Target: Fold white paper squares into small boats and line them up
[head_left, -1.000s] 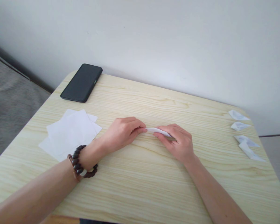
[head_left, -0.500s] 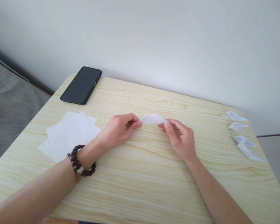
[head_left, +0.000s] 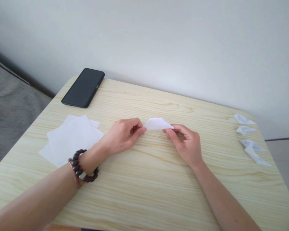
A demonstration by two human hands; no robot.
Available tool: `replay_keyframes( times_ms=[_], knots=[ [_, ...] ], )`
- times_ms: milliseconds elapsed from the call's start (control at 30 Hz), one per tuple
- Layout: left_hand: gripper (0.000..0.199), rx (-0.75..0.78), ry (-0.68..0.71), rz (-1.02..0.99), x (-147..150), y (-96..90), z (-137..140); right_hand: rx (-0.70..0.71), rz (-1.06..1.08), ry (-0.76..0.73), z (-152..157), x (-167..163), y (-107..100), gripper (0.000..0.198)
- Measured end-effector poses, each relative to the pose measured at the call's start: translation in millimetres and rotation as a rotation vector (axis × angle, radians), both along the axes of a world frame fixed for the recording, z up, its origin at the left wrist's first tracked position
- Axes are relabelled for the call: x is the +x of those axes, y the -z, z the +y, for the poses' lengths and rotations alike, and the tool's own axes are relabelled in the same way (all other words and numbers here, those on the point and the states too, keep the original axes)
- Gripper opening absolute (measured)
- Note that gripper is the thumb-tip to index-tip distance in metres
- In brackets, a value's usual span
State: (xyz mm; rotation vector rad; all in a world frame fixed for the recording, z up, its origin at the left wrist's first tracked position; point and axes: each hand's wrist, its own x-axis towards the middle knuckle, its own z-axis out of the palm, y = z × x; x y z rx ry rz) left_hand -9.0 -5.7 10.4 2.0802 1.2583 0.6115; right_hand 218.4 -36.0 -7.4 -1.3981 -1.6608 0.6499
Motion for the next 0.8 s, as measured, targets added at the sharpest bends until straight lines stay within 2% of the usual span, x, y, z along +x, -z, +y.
replay_keyframes(
  times_ms=[267, 433, 633, 800],
  knots=[
    [0.026, 0.001, 0.011, -0.008, -0.5, -0.9, -0.1, 0.043, -0.069, 0.007, -0.4, -0.7, 0.1, 0.022],
    [0.027, 0.000, 0.004, 0.004, -0.6, 0.4, -0.3, -0.006, 0.067, -0.020, -1.7, -1.2, -3.5, 0.027],
    [0.027, 0.003, 0.001, -0.002, -0.3, 1.3, -0.1, -0.028, 0.072, -0.020, 0.5, -0.3, -2.9, 0.019],
    [0.026, -0.002, 0.045, -0.019, -1.5, -0.4, 0.1, -0.011, -0.015, 0.034, 1.3, -1.0, -2.7, 0.019]
  ],
)
